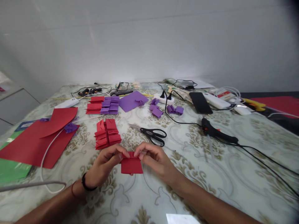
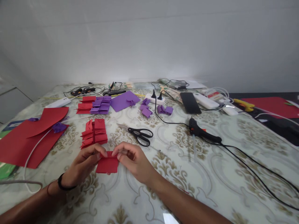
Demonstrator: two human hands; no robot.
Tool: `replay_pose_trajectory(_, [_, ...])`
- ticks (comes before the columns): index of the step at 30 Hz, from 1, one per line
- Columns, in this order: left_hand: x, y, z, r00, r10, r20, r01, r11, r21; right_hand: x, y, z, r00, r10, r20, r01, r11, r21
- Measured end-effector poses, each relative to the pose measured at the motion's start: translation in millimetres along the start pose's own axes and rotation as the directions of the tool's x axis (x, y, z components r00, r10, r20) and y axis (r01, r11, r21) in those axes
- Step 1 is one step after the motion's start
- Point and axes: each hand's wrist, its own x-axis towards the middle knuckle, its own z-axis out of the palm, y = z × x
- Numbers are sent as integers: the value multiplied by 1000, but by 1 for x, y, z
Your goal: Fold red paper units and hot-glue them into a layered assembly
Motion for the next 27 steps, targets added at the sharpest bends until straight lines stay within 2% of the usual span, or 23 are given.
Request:
replay_pose_trajectory(3, [-1,4,2,1000,11,10,-11,999,52,-1,0,1,1000,15,-10,-15,1000,-5])
replay_pose_trajectory(7, [0,8,9,1000,-3,4,3,997,83,1,4,3,992,67,-104,-73,995,-63])
replay_pose_trajectory(10, [3,8,11,996,74,-48,-67,989,128,3,6,2,988,53,-148,-70,991,-110])
replay_pose_trajectory(13, [5,5,10,985,153,-80,-141,980,139,4,7,1,991,6,-137,-20,995,-99])
replay_pose_trajectory(18, [7,4,6,978,176,-116,-160,979,129,5,8,-2,987,-99,-128,81,987,-142])
replay_pose_trajectory(24, [7,3,7,988,138,-68,-141,989,-39,7,9,-4,992,-89,-93,83,994,-68])
replay_pose_trajectory(27, [6,4,7,987,137,-78,-142,988,-58,7,9,-4,995,-83,-53,83,996,-15])
